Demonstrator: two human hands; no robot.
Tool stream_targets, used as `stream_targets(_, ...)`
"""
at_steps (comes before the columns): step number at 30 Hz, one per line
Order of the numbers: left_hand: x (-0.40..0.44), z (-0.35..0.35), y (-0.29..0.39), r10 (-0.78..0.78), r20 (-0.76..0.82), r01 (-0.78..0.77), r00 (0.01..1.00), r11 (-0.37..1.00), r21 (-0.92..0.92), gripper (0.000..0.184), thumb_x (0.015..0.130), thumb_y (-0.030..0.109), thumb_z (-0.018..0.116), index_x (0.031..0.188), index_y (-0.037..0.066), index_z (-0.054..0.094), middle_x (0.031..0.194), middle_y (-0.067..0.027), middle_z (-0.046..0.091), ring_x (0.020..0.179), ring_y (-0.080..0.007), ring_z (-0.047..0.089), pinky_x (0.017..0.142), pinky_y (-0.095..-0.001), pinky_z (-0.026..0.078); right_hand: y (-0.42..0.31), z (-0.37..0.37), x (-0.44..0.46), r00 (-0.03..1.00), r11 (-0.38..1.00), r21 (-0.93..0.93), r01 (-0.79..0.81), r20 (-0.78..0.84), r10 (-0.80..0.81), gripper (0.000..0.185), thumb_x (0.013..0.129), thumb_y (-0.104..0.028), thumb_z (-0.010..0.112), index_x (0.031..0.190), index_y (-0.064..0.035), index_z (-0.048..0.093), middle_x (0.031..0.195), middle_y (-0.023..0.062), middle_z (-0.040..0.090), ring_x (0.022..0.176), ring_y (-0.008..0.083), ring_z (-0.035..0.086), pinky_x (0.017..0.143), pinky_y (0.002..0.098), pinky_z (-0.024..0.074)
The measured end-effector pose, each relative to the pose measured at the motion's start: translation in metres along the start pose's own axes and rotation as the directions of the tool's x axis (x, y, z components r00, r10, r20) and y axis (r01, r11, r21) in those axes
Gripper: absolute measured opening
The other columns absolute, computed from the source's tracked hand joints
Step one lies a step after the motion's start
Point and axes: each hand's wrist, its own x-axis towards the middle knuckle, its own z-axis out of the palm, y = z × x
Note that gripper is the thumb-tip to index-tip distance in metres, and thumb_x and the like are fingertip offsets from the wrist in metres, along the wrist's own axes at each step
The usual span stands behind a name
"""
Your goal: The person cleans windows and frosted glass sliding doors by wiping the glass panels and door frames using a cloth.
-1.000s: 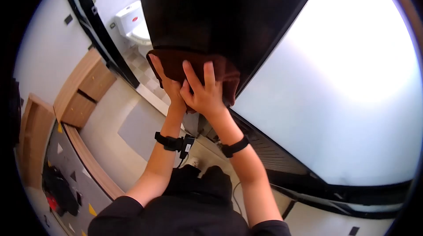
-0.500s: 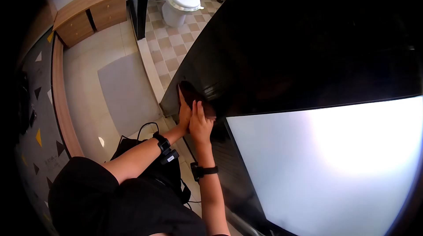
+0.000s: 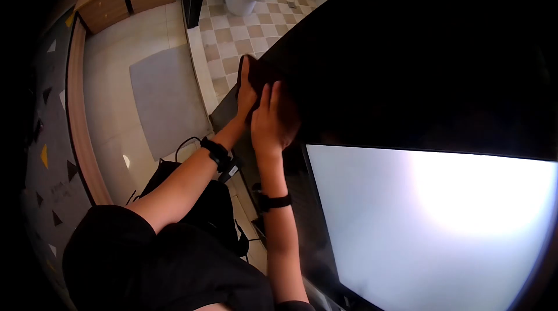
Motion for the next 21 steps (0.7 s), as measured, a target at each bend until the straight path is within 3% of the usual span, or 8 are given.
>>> stream_targets(2, -0.023, 0.008, -0.031, -0.069, -0.164, 0.059, 0.984, 0.996, -0.066, 0.07, 0.08, 0.017, 0.053, 0.14, 0.0, 0.021, 0.14, -0.0206, 0.034, 0.126, -0.0384, 0.035, 0.105, -0.037, 0.031, -0.002, 0.029, -0.017, 0.993, 0.997, 0.071, 0.006, 0.115, -0.014, 0.045, 0.083, -0.02, 0.05, 0.127, -0.0098, 0.05, 0.143, 0.007, 0.034, 0.123, 0.0316, 0.041, 0.097, 0.0442, 0.0343)
stream_targets(4, -0.041, -0.009, -0.012, 0.159, 0.148, -0.213, 0.976, 0.832, 0.512, 0.072, 0.08, 0.031, 0.057, 0.136, -0.004, 0.027, 0.135, -0.0221, 0.038, 0.13, -0.0363, 0.028, 0.11, -0.0384, 0.021, -0.003, 0.045, -0.033, 0.971, 0.99, 0.122, 0.074, 0.217, -0.1, 0.047, 0.082, -0.017, 0.05, 0.128, -0.0087, 0.049, 0.143, 0.0057, 0.036, 0.124, 0.0293, 0.041, 0.098, 0.0454, 0.0332)
stream_targets(9, -0.088, 0.024, -0.053, -0.099, 0.206, 0.064, 0.974, 0.983, 0.17, 0.068, 0.085, 0.047, 0.05, 0.134, 0.001, 0.036, 0.134, -0.0181, 0.041, 0.128, -0.0322, 0.031, 0.11, -0.0395, 0.021, 0.016, 0.046, -0.06, 0.947, 0.975, 0.118, 0.187, 0.243, -0.211, 0.05, 0.081, -0.011, 0.05, 0.129, -0.0012, 0.042, 0.146, 0.0051, 0.03, 0.1, 0.0252, 0.058, 0.083, 0.0376, 0.0449)
stream_targets(11, -0.106, 0.032, -0.057, -0.202, 0.203, 0.18, 0.958, 0.976, 0.121, 0.068, 0.085, 0.047, 0.05, 0.134, 0.002, 0.036, 0.134, -0.0179, 0.041, 0.128, -0.032, 0.031, 0.11, -0.0394, 0.021, 0.022, 0.032, -0.064, 0.936, 0.941, 0.317, 0.117, 0.283, -0.212, 0.048, 0.078, -0.008, 0.052, 0.125, -0.0001, 0.047, 0.14, 0.0067, 0.04, 0.081, 0.023, 0.063, 0.075, 0.034, 0.048)
stream_targets(14, -0.133, 0.029, -0.064, -0.371, 0.224, 0.366, 0.901, 0.928, 0.068, 0.068, 0.085, 0.048, 0.049, 0.134, 0.002, 0.036, 0.133, -0.0177, 0.042, 0.128, -0.0318, 0.031, 0.11, -0.0393, 0.022, 0.039, 0.024, -0.074, 0.961, 0.891, 0.408, 0.199, 0.099, -0.259, 0.045, 0.075, -0.008, 0.055, 0.119, 0.0007, 0.053, 0.132, 0.0076, 0.05, 0.07, 0.021, 0.063, 0.069, 0.0317, 0.0491)
stream_targets(16, -0.143, 0.027, -0.064, -0.461, 0.255, 0.472, 0.85, 0.881, 0.023, 0.068, 0.085, 0.048, 0.049, 0.134, 0.002, 0.036, 0.133, -0.0175, 0.042, 0.128, -0.0316, 0.032, 0.11, -0.0392, 0.022, 0.045, 0.019, -0.076, 0.939, 0.941, 0.248, 0.232, 0.196, -0.283, 0.042, 0.073, -0.008, 0.056, 0.114, -0.0017, 0.058, 0.126, 0.0059, 0.055, 0.068, 0.0208, 0.062, 0.067, 0.0307, 0.0491)
stream_targets(18, -0.143, 0.03, -0.061, -0.517, 0.301, 0.558, 0.802, 0.827, -0.066, 0.068, 0.085, 0.049, 0.048, 0.134, 0.002, 0.036, 0.133, -0.0173, 0.042, 0.127, -0.0314, 0.032, 0.11, -0.0391, 0.022, 0.047, 0.014, -0.074, 0.974, 0.887, 0.447, 0.115, 0.126, -0.19, 0.042, 0.073, -0.01, 0.056, 0.115, -0.0054, 0.06, 0.127, 0.0036, 0.054, 0.066, 0.0203, 0.061, 0.065, 0.0296, 0.0488)
stream_targets(21, -0.134, 0.04, -0.046, -0.581, 0.403, 0.699, 0.707, 0.662, -0.271, 0.068, 0.085, 0.05, 0.048, 0.134, 0.003, 0.037, 0.133, -0.0171, 0.042, 0.127, -0.0311, 0.032, 0.11, -0.039, 0.022, 0.043, 0.01, -0.065, 0.978, 0.901, 0.404, 0.159, 0.059, -0.199, 0.04, 0.073, -0.012, 0.054, 0.113, -0.0081, 0.061, 0.126, 0.0014, 0.056, 0.064, 0.0209, 0.059, 0.069, 0.0321, 0.0476)
